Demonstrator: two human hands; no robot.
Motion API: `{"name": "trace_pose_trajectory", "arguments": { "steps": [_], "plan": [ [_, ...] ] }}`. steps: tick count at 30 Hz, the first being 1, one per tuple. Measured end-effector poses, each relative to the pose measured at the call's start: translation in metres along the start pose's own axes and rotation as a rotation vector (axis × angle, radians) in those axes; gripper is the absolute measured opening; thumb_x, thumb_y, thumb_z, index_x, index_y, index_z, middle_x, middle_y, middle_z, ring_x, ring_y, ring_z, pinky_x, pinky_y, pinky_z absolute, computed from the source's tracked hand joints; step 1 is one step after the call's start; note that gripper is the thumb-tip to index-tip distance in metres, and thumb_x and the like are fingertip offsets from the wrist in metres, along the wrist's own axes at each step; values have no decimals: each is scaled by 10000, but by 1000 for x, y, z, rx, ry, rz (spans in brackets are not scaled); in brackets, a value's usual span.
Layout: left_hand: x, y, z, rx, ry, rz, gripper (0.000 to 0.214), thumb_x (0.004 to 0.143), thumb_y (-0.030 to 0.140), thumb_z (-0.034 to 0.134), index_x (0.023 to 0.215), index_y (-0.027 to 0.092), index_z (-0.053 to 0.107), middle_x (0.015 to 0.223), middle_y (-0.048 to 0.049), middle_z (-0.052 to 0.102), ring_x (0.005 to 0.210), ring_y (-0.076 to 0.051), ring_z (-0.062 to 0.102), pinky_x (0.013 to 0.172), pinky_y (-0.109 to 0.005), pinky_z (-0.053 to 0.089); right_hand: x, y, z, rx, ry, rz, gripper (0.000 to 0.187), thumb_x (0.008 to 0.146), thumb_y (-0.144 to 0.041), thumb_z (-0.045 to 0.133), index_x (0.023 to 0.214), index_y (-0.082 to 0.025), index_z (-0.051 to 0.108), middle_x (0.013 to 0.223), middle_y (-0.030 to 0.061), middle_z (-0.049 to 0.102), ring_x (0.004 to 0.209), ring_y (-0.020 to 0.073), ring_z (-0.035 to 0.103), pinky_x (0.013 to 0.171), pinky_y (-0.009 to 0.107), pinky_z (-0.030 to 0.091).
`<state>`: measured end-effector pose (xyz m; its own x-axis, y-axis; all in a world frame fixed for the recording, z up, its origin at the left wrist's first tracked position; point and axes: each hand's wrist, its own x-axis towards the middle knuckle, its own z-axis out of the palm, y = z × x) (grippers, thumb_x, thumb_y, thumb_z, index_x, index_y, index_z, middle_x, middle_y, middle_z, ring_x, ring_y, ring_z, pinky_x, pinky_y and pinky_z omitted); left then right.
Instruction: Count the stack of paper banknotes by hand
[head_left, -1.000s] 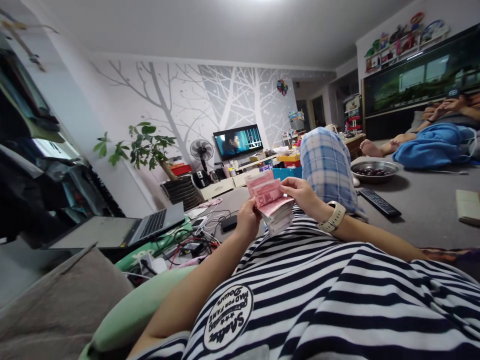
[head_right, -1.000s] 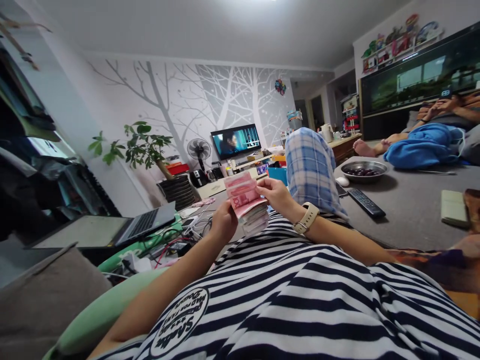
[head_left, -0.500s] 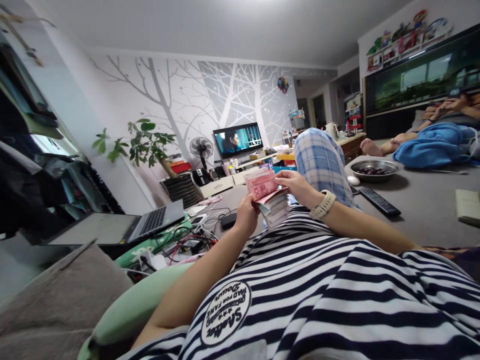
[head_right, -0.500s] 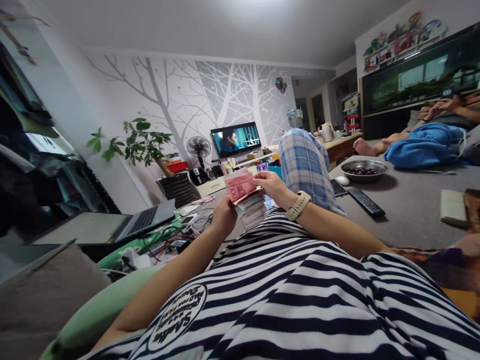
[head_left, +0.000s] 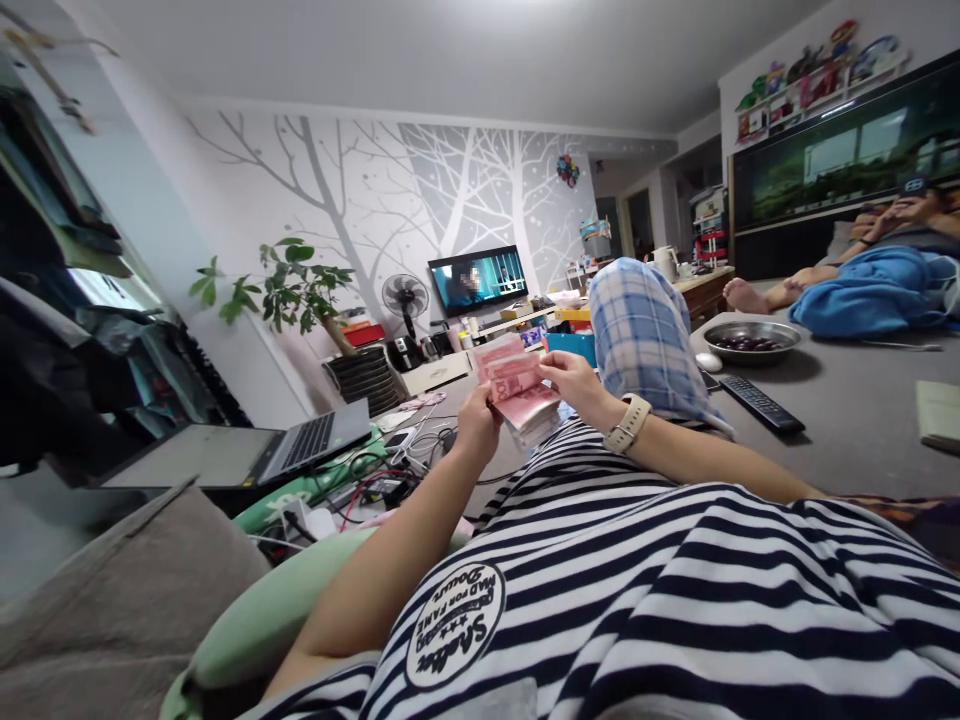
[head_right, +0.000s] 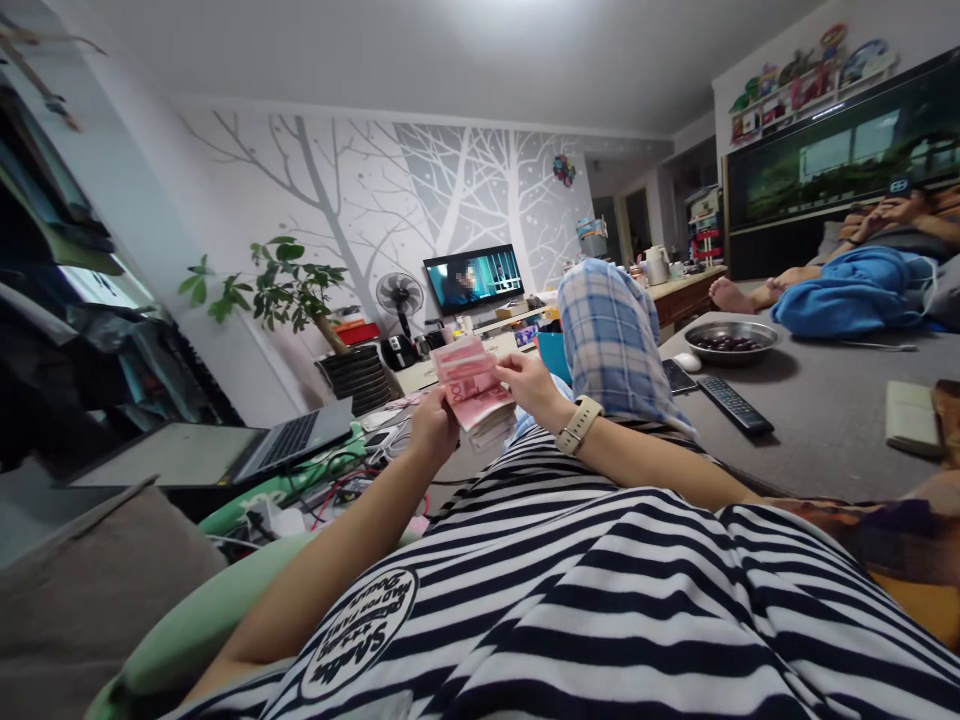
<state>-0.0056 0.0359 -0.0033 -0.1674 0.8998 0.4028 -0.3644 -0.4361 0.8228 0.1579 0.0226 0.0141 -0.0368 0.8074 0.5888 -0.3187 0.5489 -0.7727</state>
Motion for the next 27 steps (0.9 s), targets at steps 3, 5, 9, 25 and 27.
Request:
{"name": "trace_pose_trajectory", "arguments": {
  "steps": [3, 5, 9, 25, 27],
  "plan": [
    [-5, 0, 4, 11, -62, -11, 114, 692, 255, 634, 722, 150, 667, 632, -3, 589, 597, -145, 554, 589, -261, 469, -8, 2, -7, 67, -9, 17, 273, 632, -398, 740, 699, -174, 599, 606, -47, 540, 555, 89, 431, 530, 245, 329],
    [-8, 1, 6, 15, -68, 3, 109, 679, 239, 630, 716, 145, 671, 652, -12, 611, 602, -145, 559, 594, -264, 470, -10, 1, -8, 99, -18, -6, 299, 634, -418, 760, 722, -176, 607, 636, -37, 569, 559, 88, 446, 535, 245, 336],
    [-13, 5, 10, -8, -63, -21, 126, 680, 248, 643, 744, 145, 674, 690, -21, 659, 619, -157, 592, 603, -274, 486, -11, 1, -7, 88, -4, -28, 365, 660, -513, 757, 698, -182, 607, 599, -31, 552, 513, 83, 418, 496, 250, 288],
    [-28, 0, 14, 29, -80, -130, 233, 626, 280, 727, 824, 170, 672, 812, -42, 733, 715, -189, 661, 673, -299, 515, -2, 12, -17, 88, 60, 96, 481, 531, -569, 828, 660, -189, 562, 642, -26, 542, 605, 119, 472, 578, 274, 372],
    [-29, -1, 15, 29, -84, -133, 252, 618, 282, 727, 837, 167, 679, 809, -40, 733, 715, -190, 660, 676, -302, 516, -2, 12, -18, 98, 41, 109, 466, 520, -548, 832, 649, -185, 570, 633, -26, 542, 607, 120, 471, 581, 275, 372]
  ]
}}
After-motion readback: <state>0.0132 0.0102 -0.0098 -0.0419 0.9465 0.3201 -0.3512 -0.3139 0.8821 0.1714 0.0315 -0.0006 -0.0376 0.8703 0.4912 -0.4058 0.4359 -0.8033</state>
